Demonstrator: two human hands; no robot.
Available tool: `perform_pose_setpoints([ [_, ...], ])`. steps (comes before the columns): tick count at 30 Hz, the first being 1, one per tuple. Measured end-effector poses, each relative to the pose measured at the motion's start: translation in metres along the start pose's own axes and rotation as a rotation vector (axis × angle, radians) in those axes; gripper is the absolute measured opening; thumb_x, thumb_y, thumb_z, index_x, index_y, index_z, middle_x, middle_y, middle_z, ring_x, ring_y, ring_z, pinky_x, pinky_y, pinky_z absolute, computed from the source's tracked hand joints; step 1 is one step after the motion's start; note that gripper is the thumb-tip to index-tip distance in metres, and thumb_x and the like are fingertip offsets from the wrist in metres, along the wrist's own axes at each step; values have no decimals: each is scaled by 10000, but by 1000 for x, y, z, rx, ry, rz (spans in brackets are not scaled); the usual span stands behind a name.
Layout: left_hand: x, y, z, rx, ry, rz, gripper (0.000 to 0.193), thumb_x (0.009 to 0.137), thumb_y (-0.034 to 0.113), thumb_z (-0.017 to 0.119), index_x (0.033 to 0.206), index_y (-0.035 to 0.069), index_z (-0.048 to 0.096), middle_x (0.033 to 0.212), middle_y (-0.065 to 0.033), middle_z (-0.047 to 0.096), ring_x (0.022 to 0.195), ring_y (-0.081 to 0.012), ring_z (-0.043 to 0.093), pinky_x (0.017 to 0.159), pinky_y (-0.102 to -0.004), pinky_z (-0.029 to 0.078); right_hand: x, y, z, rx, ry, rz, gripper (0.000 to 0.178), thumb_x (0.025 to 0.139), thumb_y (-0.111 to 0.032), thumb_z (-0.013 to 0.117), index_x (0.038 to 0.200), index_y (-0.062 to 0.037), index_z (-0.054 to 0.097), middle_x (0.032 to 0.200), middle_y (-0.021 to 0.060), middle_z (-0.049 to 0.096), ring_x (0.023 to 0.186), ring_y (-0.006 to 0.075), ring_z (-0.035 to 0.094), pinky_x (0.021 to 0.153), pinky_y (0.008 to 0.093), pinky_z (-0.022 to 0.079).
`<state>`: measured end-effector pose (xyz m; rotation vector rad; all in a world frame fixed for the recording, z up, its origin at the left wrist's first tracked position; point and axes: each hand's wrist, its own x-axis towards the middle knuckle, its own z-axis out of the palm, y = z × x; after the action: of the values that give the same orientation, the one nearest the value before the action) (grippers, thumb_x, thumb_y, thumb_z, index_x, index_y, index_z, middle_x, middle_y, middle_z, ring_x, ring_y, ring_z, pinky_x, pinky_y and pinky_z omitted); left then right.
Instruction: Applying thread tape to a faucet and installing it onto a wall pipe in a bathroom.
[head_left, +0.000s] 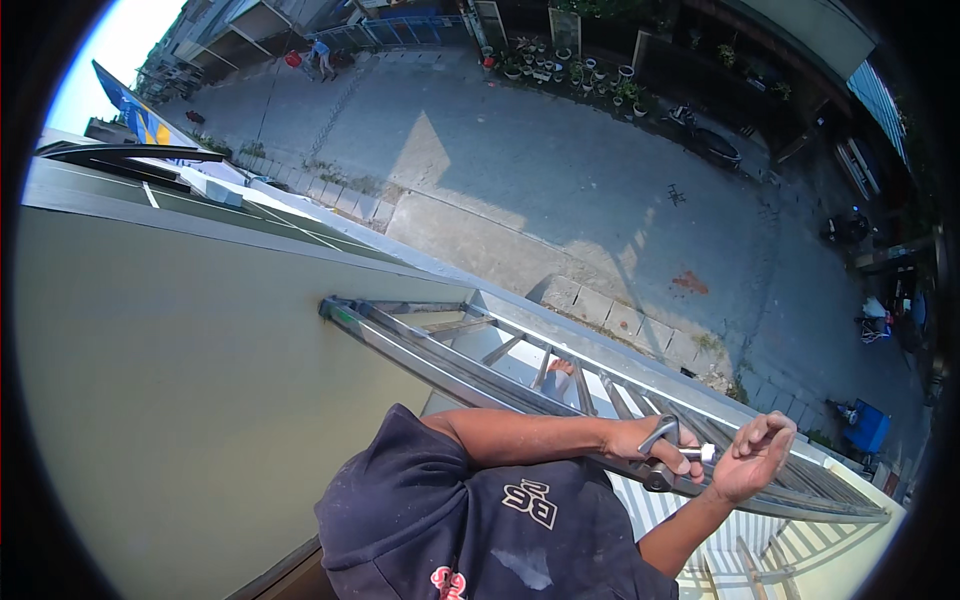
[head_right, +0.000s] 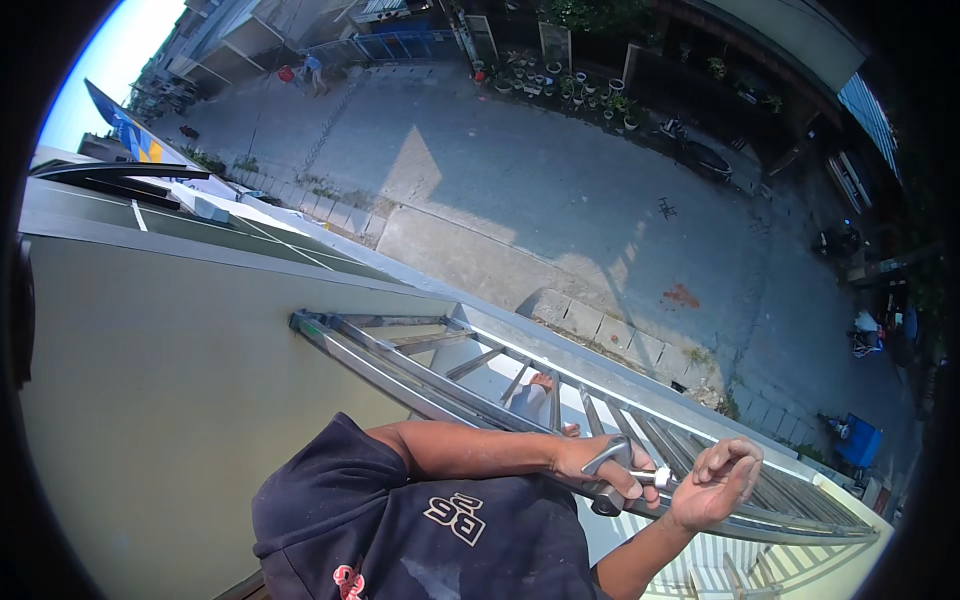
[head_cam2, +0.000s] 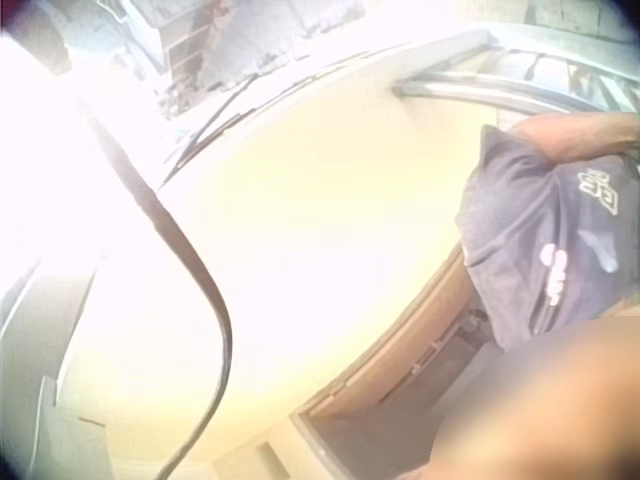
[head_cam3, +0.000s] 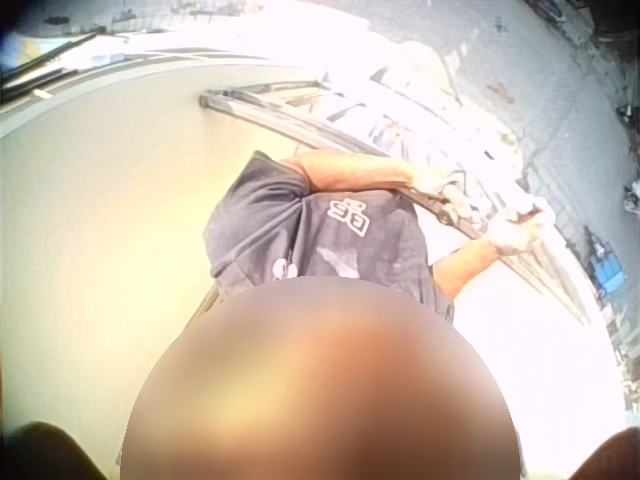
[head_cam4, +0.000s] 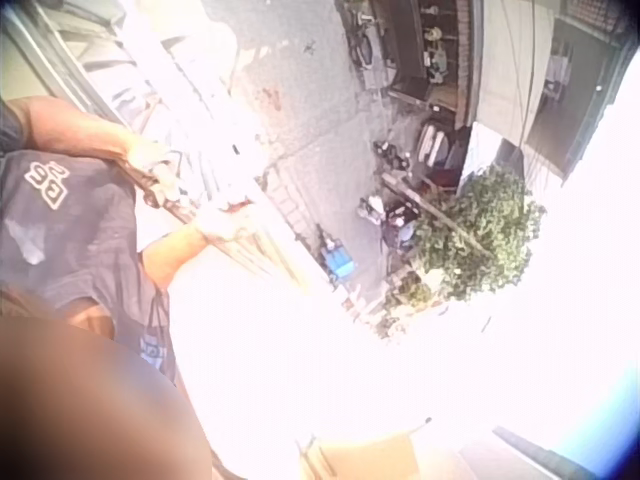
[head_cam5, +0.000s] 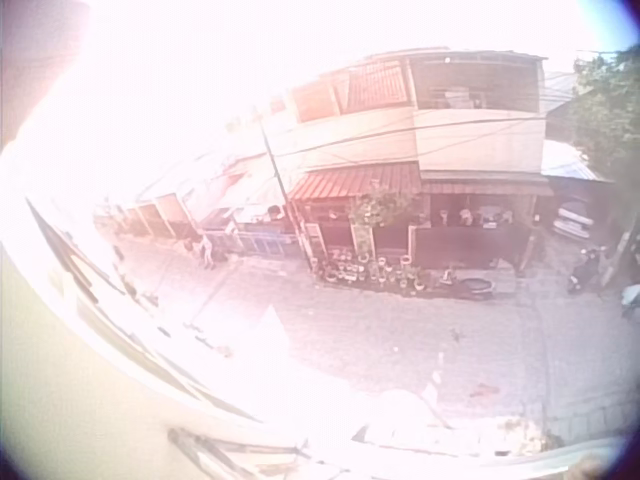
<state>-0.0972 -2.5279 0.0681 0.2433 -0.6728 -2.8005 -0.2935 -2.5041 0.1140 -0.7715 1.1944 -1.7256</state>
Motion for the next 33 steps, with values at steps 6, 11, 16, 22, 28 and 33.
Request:
perform_pose_setpoints([
  [6,-8,18,4,107,87,144,343,883,183,699,1144,-31,641,1089,-78,692,969,-125,630,850,-270,492,-31,7,-23,-599,-118,69,552,988,-515,577,1172,4,616,882,19,562,719,53,458,638,196,368],
  [11,0,36,-9,67,80,264,288,894,162,680,1113,-25,660,1104,-110,681,994,-162,632,903,-301,494,-72,1,-19,-680,-400,417,685,853,-623,708,1075,22,643,879,51,632,790,118,570,738,260,449],
  [16,12,20,-8,-6,-48,217,498,865,160,692,1315,-33,598,1105,-85,662,1050,-169,610,924,-338,498,-82,-24,-16,-140,-482,459,719,796,-627,763,980,58,645,837,102,636,693,93,549,571,187,397],
  [22,19,-30,28,-169,-180,-124,384,799,183,755,1104,-29,658,978,-40,641,988,-136,616,902,-281,473,-65,-45,-21,600,-219,58,450,1003,-449,582,965,-3,535,777,47,438,572,109,383,474,230,321],
  [28,35,-42,43,246,-240,-148,303,801,189,755,1017,-11,685,901,-44,694,780,-128,650,687,-264,517,-75,-39,-63,213,77,-28,388,1036,-407,529,991,-24,567,801,31,466,591,85,393,489,203,314],
  [33,49,-19,45,408,-170,-102,348,810,183,754,1065,-44,692,946,-68,723,806,-138,661,719,-282,522,-106,-25,-88,-473,190,45,599,995,-553,502,1112,28,586,879,44,539,723,92,497,640,201,384],
])
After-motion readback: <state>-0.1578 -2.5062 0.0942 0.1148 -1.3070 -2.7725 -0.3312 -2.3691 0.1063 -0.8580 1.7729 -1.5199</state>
